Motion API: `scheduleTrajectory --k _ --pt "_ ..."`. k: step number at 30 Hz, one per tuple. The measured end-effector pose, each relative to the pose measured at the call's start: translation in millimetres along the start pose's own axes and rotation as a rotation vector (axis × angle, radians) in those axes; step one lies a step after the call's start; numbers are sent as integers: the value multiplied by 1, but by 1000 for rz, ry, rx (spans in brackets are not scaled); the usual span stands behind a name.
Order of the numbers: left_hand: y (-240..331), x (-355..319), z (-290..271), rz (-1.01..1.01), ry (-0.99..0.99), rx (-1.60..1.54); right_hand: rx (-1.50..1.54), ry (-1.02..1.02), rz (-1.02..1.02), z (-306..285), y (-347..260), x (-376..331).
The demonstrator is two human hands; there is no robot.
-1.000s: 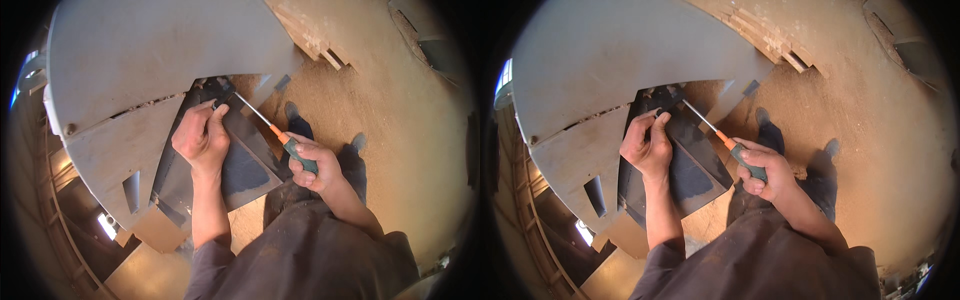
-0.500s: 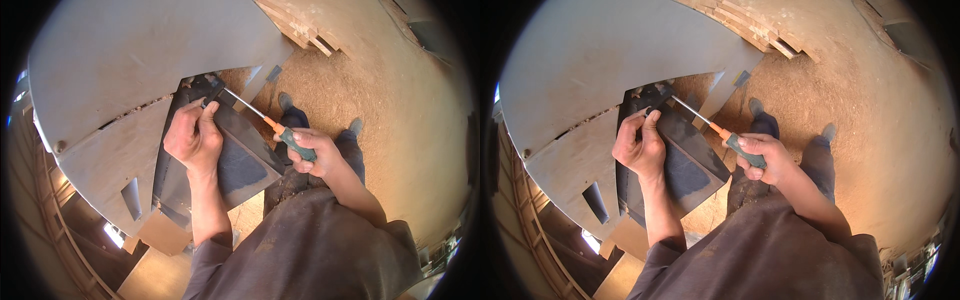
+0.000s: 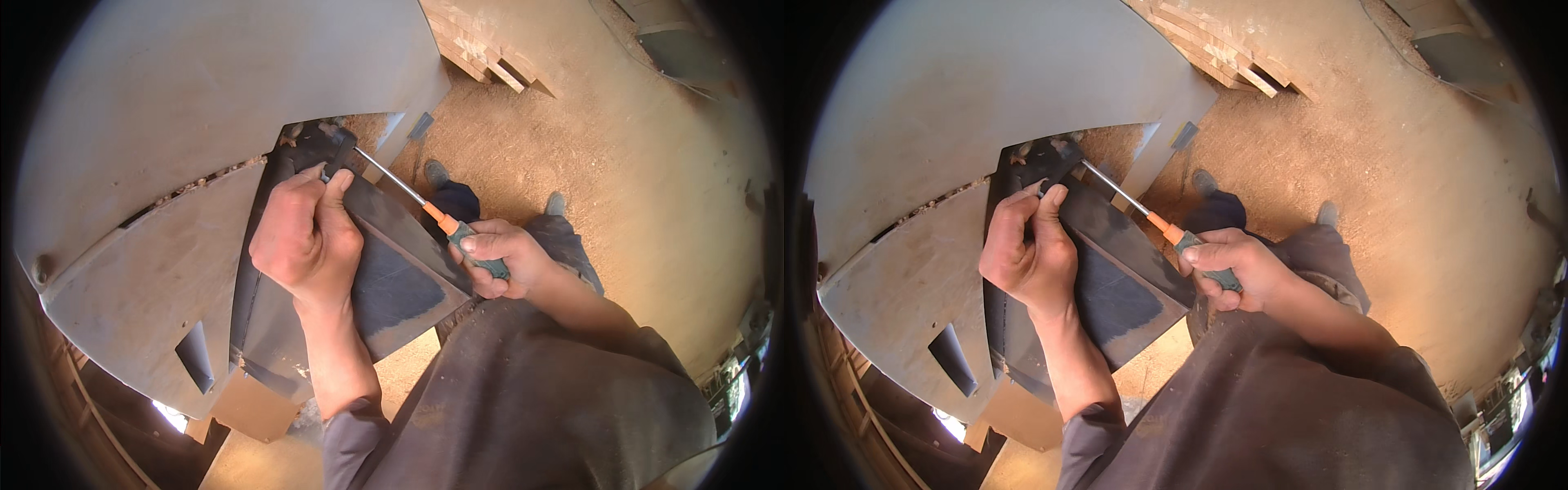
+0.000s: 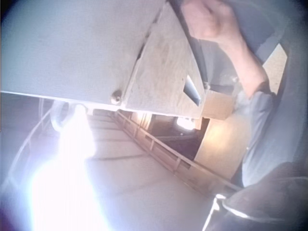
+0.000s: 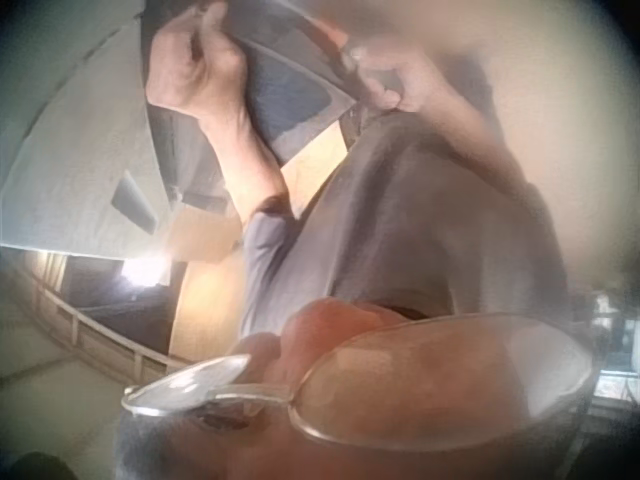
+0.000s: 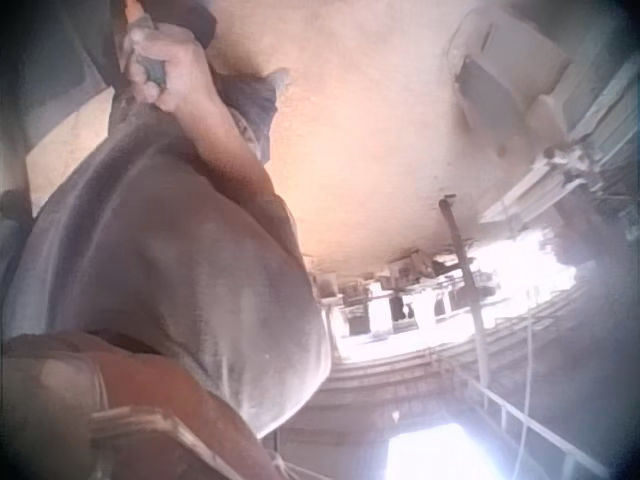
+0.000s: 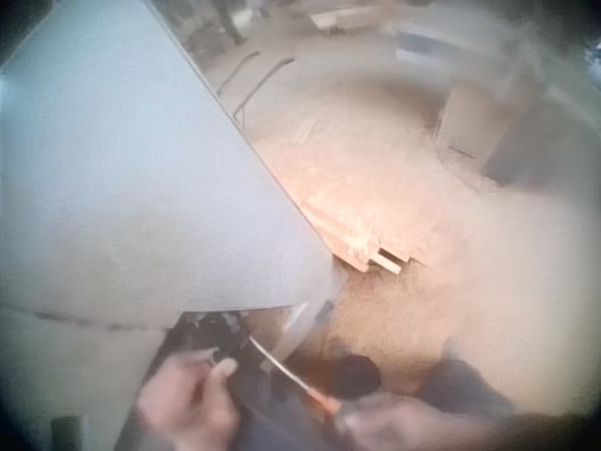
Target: The person uses a screwdriver to loosen and remove screws from a metal panel on a large machine, then briefly sweeps sawdust from the floor with a broom before returning to continue unscrewing the panel. The panel remains attached but is manipulated during the process.
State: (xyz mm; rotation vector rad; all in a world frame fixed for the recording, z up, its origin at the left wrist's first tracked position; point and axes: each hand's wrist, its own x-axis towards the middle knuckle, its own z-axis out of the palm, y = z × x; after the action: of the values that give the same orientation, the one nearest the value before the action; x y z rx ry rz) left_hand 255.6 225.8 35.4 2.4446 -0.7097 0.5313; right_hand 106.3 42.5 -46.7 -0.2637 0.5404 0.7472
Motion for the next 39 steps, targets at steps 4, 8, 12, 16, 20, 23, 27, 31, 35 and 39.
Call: scheduleTrajectory --k 4,8,12,16,20,23,27,31,35,39 --pt "-1 1 2 -6 -4 -37 -749 270 -416 -9 11 8" --pt "-4 4 3 21 17 -46 -1337 614 -734 -3 12 8" --pt "-3 4 0 -20 3 -75 -1296 713 -990 21 12 -4" --pt "-1 1 -5 -71 -12 -65 19 394 -524 13 19 -10" --pt "-6 -2 1 -39 43 -80 429 107 -18 -5 9 -14" --pt "-7 -3 2 -51 35 -82 333 15 -111 -15 15 -8" --pt "-2 -1 -1 -84 8 -82 -1018 627 -1315 -3 38 8" --pt "4 -3 1 -172 26 -108 -743 633 -1150 5 51 8" --pt "4 -6 0 -243 39 -120 416 160 -284 10 31 -8" --pt "12 -3 1 -261 45 -130 347 98 -150 -16 28 4"
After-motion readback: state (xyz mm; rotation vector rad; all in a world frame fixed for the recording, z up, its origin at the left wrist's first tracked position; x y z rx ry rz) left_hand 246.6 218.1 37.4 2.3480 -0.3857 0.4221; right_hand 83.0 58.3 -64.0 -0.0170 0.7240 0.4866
